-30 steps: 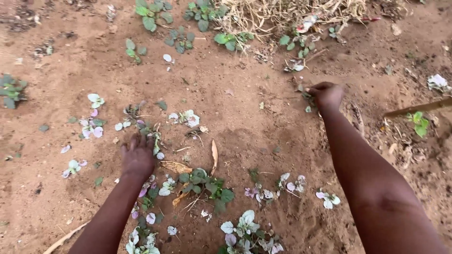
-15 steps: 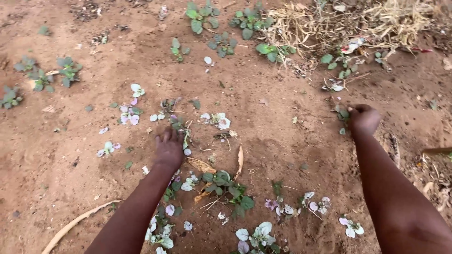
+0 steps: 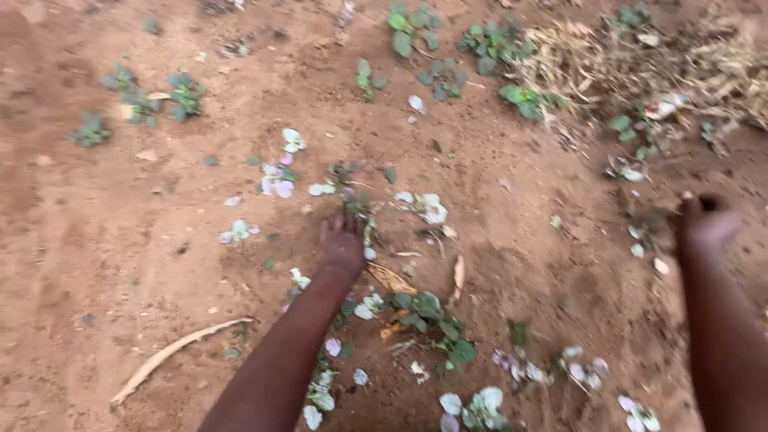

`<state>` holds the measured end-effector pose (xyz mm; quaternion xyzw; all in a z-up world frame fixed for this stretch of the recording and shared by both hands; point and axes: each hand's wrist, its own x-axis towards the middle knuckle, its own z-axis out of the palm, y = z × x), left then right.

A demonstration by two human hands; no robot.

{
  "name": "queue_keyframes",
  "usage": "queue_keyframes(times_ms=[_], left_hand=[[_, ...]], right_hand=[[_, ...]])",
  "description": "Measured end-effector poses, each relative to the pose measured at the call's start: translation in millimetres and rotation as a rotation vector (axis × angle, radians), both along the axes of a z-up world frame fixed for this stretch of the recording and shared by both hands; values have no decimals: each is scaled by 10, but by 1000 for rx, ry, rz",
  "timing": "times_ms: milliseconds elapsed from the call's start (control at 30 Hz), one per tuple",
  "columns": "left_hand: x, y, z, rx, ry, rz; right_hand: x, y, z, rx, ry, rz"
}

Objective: The person weeds a garden patch by hand, pulling small green plants and dry leaves from the soil. They gather the removed vegetation into a pile on the ground while moving between different spots in the garden.

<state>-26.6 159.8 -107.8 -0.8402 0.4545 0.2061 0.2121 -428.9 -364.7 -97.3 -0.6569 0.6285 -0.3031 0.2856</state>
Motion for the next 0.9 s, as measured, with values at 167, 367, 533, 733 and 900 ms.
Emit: queue_keyframes(times_ms=[167,367,533,733,900], left_hand=[[45,30,-9,-195,-11,82],[-606,140,917,-265,320,262],[-1203,721,2002,-738,836,322],[-1704,2555,1603,-939,749,1010],[-1839,3984,2487,-666,765,1146]], right_hand=[[767,635,323,0,-163,525],[1953,2914,1315,-155,-149,687],[2107,4168,1951,105,-408,640],[1858,5330,3228,496,-336,277],[1352,6267,3717,700,-45,416]])
